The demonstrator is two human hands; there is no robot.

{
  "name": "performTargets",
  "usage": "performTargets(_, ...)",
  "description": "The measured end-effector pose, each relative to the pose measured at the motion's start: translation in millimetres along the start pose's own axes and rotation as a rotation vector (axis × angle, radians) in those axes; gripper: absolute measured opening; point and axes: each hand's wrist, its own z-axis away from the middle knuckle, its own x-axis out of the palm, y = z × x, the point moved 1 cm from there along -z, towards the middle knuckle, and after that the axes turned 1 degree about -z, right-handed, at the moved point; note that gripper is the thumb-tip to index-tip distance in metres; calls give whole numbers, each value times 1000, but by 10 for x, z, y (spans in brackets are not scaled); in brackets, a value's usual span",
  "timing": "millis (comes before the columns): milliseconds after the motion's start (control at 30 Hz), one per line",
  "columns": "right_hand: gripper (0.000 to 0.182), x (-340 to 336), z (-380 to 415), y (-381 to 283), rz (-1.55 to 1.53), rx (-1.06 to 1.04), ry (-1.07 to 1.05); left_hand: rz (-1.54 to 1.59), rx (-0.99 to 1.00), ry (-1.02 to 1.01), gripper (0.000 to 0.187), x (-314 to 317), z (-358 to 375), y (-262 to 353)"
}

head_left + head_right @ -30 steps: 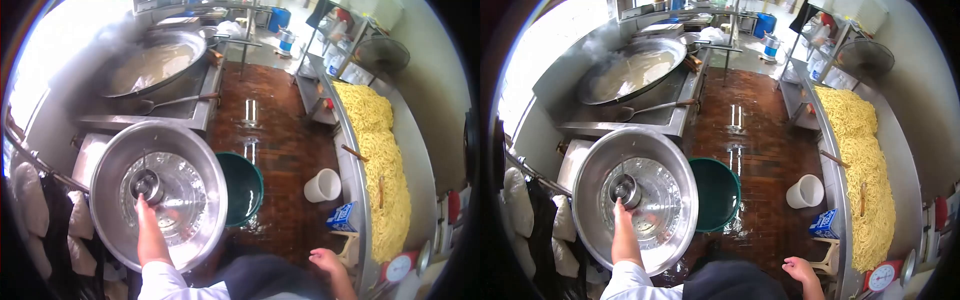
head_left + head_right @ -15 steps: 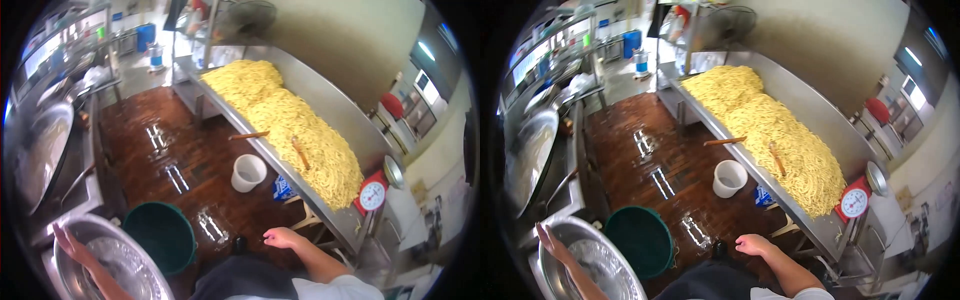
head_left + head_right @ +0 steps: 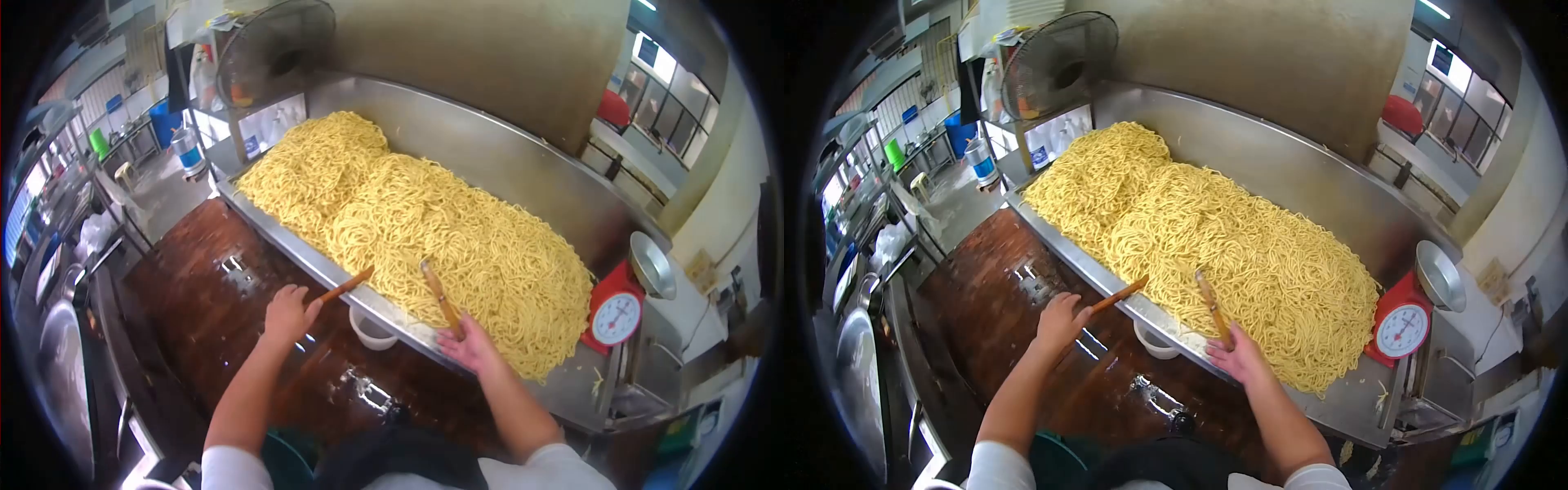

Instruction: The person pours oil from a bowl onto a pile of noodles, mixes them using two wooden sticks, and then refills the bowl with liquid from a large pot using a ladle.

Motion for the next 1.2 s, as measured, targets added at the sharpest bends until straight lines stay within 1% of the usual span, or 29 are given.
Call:
performTargets(33,54,-30,-269,-27,-109,32,-65,1,11,-10,46,164,-272,-9)
performTargets(67,54,-230,-570,-25,-119,28,-57,37,-82,-321,42,335,-528,-43)
performTargets(100,46,-528,-868,11,-214,211,-368,71,-173,-630,39,523,-748,-73)
performTargets(133,39,-709,-1034,-55,-303,390,-683,407,-416,-850,36,802,-870,-86)
performTargets(167,39,-727,-959,-220,-307,376,-680,750,-663,-1056,34,1024,-943,-56)
performTargets(233,30,-518,-334,-508,-140,223,-555,861,-599,-1191,31,1009,-1096,1)
performTargets(300,30,-45,348,-997,1017,-319,167,550,-327,-1320,30,773,-1539,-378)
performTargets(333,35,-7,691,-1316,1316,-392,190,83,146,-1080,37,183,-1835,-445)
performTargets(367,34,58,1046,-1627,1444,-329,270,-196,116,-1144,42,-296,-2127,-630)
performTargets(400,34,148,1432,-1910,1497,-335,273,-47,237,-1093,36,-981,-2323,-740)
performTargets(433,35,296,1830,-2143,1554,-264,351,-199,338,-1059,39,-1459,-2516,-953)
performTargets(467,32,189,2167,-2257,1668,-421,375,-37,122,-1011,38,-1986,-2597,-877)
performTargets(500,27,518,2519,-2365,1617,-347,484,-44,144,-1008,38,-2127,-2805,-829)
performTargets(533,27,737,2777,-2395,1531,-299,615,-112,48,-935,38,-2203,-3001,-795)
performTargets(567,27,886,2926,-2412,1448,-254,740,-174,-52,-858,38,-2218,-3175,-798)
performTargets(633,27,1048,3020,-2371,1361,-339,833,-314,175,-859,41,-1114,-3795,-930)
performTargets(667,27,1094,3048,-2327,1276,-423,914,-356,174,-874,44,-529,-3971,-651)
performTargets(733,27,1126,3000,-2226,1293,-396,999,-173,267,-843,45,691,-4238,-74)
performTargets(767,26,1122,2939,-2181,1314,-367,1062,-116,320,-859,45,784,-4246,450)
performTargets(800,25,1104,2818,-2109,1328,-402,1014,-72,208,-917,46,1002,-4337,709)
performTargets(867,25,1141,2422,-2084,1486,-187,889,-8,356,-896,38,1550,-4399,763)
performTargets(933,28,833,1520,-2008,1504,-165,730,101,291,-973,36,1369,-4210,676)
performTargets(967,36,715,931,-2041,1564,-261,696,225,227,-1004,34,1183,-4135,657)
performTargets(1000,40,634,201,-2201,1646,-478,650,292,201,-1007,37,1040,-4077,542)
performTargets(1033,42,876,-523,-2518,1744,-468,648,354,176,-1015,40,922,-4000,344)
performTargets(1067,43,1530,-882,-2852,1541,-362,689,556,-8,-1072,38,857,-3922,121)
performTargets(1100,46,1557,-1391,-3054,1706,-577,648,756,-198,-1106,36,764,-3903,-102)
performTargets(1167,46,1802,-1525,-3234,1827,-617,570,521,-178,-966,34,326,-3911,-490)
performTargets(1200,41,1812,-1347,-3152,1809,-524,552,372,-168,-901,34,101,-3912,-751)
